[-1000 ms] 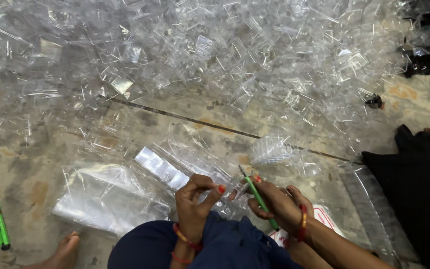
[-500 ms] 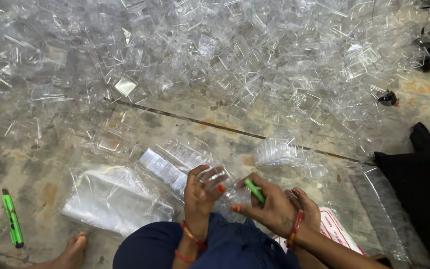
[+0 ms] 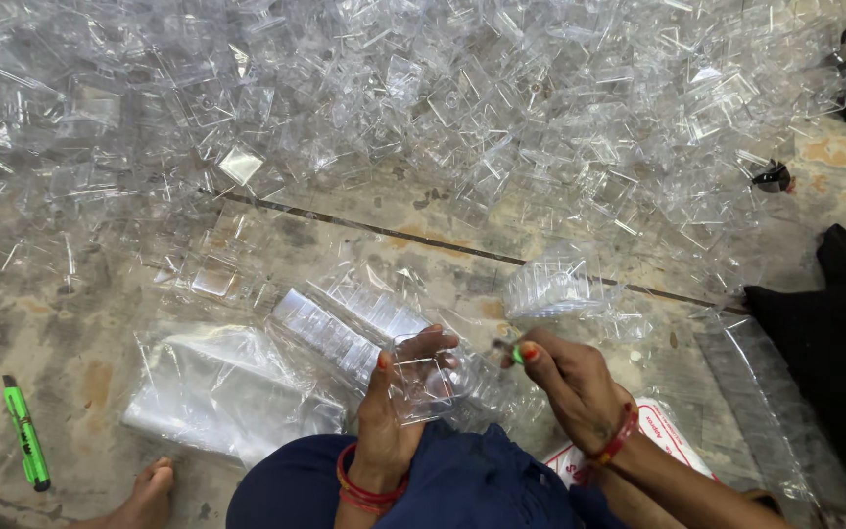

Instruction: The person sits on the floor among a large pile of clear plastic boxes and uses a green utility knife to trim excess plastic from each box, then stacks the finished boxes and wraps stacks in clear plastic film. Other workers nearby perform the same trimming and wrapping work.

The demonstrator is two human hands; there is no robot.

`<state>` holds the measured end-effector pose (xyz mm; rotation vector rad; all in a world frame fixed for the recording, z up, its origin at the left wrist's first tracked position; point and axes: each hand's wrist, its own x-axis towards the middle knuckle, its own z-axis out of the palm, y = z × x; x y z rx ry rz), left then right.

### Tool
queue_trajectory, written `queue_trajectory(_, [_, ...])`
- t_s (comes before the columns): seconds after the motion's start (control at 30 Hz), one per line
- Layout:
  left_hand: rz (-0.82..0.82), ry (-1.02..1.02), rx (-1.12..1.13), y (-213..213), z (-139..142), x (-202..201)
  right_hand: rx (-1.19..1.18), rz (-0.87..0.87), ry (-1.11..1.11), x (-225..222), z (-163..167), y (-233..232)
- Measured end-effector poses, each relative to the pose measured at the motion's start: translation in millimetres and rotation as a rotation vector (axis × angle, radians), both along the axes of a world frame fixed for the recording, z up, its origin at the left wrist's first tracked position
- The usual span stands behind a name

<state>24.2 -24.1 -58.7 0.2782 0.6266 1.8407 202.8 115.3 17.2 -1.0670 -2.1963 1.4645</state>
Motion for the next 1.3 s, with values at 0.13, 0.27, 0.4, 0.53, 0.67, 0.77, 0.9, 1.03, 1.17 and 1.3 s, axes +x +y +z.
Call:
queue_trajectory(0.13, [-0.026,0.051,-0.028,-2,-5,1,0.15,0.187,-0.026,-8,10,4])
queue_trajectory(0.27, [-0.074,0.037,-0.049,-5,-10,2,0.253,0.328,-0.107,-20,15,2])
queue_trajectory(0.4, [-0.06,0.062,-0.021,-4,-16,1,0.266,0.355,-0.175,-26,17,3])
queue_trajectory(0.53, [-0.069,0.05,-0.027,-4,-18,-1,0.277,0.411,-0.239,-24,14,5])
queue_trajectory(0.67, [-0.02,0.141,-0.026,-1,-21,-3,0.247,0.406,-0.202,-20,7,5])
queue_trajectory(0.77, [0.011,0.112,-0.007,3,-26,-3,0.244,0.407,-0.209,-17,1,4])
queue_trajectory(0.9, [0.043,0.117,0.044,6,-28,-4,0.201,0.397,-0.158,-13,-6,3])
queue_trajectory(1.03, [0.156,0.347,-0.04,6,-19,-4,0.096,0.32,-0.23,-11,-13,3])
queue_trajectory(1.17, [0.363,0.635,-0.201,1,2,3,0.115,0.338,-0.227,-18,-20,6])
queue_trajectory(1.3, [0.591,0.91,-0.237,1,17,12,0.105,0.275,-0.285,-25,-21,2])
